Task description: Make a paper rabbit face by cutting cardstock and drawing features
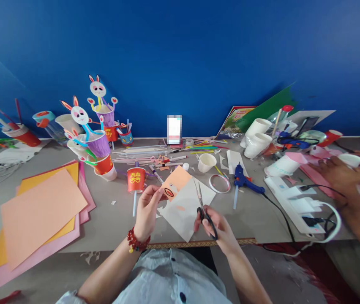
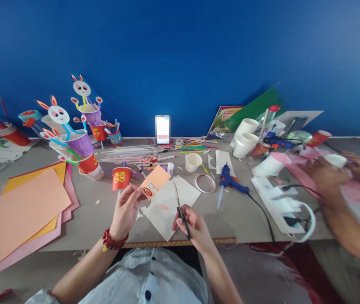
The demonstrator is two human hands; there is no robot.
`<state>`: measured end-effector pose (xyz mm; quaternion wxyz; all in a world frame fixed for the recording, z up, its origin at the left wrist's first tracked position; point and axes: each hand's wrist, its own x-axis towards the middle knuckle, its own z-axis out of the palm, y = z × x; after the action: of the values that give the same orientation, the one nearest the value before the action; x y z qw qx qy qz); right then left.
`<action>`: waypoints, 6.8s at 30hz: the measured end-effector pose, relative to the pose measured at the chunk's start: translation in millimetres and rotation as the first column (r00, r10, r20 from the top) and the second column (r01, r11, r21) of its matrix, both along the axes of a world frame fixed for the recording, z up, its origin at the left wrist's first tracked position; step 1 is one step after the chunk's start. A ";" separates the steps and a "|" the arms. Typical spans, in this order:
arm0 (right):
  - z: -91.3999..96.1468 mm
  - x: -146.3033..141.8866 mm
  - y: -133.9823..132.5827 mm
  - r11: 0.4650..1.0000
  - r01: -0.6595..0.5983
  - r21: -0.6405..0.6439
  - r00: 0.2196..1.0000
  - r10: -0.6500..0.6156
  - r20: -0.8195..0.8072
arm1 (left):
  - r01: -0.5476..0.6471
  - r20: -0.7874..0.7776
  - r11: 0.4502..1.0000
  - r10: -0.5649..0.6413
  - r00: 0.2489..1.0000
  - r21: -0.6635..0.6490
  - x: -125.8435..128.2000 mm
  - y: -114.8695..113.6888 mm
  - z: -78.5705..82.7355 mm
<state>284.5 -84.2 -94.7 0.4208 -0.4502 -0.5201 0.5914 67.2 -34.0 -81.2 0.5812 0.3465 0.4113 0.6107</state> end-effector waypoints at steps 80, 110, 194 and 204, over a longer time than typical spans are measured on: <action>-10.9 -54.8 -18.5 0.982 -0.091 -0.164 0.939 0.030 -0.342 | 0.100 0.008 0.994 -0.101 0.995 0.045 10.7 -19.7 8.4; -9.2 -51.4 -16.5 0.986 -0.118 -0.118 0.945 0.075 -0.317 | 0.163 -0.035 0.983 -0.160 0.986 0.085 2.1 -13.9 13.2; -5.1 -37.2 -14.8 0.973 -0.190 -0.127 0.971 0.167 -0.174 | 0.399 -0.403 0.915 -0.345 0.848 0.057 -16.0 1.3 38.6; -2.5 -34.9 -13.4 0.969 -0.191 -0.156 0.970 0.162 -0.180 | 0.428 -0.438 0.902 -0.365 0.821 0.050 -16.2 0.8 46.1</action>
<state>249.6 -97.6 -97.2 0.3678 -0.3860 -0.4685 0.7045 51.0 -33.2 -35.2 0.5669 0.5888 0.3988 0.4158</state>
